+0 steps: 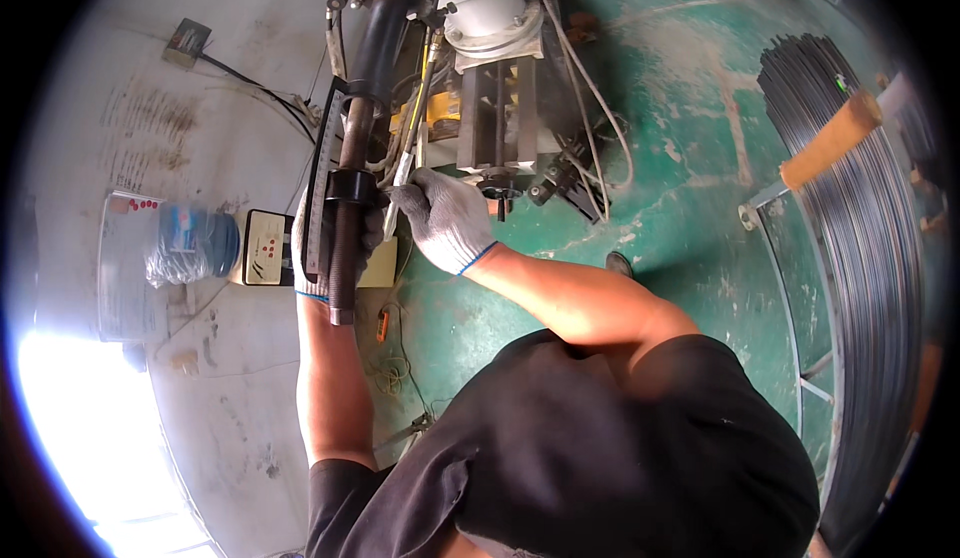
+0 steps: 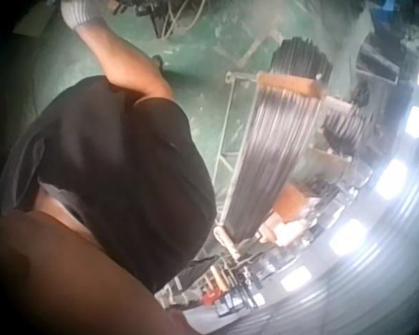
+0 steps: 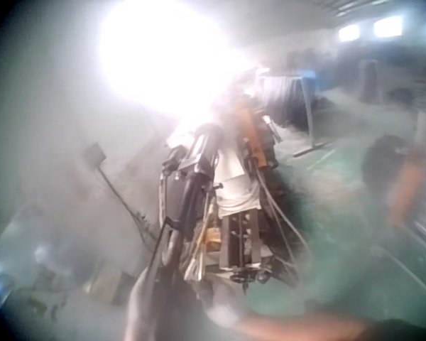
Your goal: The person bends a metal rod around a wooden board to form a rectangular frame, then measures the frame with a tape measure. They repeat this process for a second frame. Finally, they place a metal rod into a bending machine.
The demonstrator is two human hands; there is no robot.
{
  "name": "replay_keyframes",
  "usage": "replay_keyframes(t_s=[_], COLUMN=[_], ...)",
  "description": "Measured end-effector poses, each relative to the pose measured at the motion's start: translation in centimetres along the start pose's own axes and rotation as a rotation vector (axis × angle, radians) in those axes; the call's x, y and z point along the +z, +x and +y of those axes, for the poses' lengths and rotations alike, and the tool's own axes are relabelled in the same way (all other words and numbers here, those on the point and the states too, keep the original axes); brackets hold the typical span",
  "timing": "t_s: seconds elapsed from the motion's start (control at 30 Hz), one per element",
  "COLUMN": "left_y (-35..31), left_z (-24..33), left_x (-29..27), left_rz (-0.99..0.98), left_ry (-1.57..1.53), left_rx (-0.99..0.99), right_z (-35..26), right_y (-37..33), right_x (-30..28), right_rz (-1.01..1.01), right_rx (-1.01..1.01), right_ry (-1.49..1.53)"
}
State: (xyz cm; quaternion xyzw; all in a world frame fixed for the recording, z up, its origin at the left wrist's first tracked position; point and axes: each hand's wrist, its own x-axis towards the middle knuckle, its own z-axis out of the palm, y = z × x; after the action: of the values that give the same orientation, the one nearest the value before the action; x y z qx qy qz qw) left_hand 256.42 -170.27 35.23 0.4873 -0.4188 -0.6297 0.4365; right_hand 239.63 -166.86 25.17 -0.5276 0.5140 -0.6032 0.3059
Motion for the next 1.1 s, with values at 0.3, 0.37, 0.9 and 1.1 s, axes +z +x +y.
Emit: replay_keyframes(t_s=[0.3,0.37,0.9,1.1], left_y=[0.0,-0.5,0.4,-4.9], left_z=[0.1,-0.1,-7.6,-17.5], left_x=[0.5,-0.3,-6.4,-2.3], left_rz=[0.003,-0.041,-0.002,0.197], left_ry=[0.010,-0.117,-0.468,-0.603], left_rx=[-0.045,-0.006,-0.114,-0.386], right_z=[0.1,-0.2,3.5,8.0], right_y=[0.0,0.1,3.3,2.6], right_x=[-0.1,-0.4,-3.2,-12.8], right_rz=[0.041,0.004,-0.062,-0.036], right_rx=[-0.027,-0.060,-0.229,-0.015], right_ry=[-0.042,0.006,0.372,0.162])
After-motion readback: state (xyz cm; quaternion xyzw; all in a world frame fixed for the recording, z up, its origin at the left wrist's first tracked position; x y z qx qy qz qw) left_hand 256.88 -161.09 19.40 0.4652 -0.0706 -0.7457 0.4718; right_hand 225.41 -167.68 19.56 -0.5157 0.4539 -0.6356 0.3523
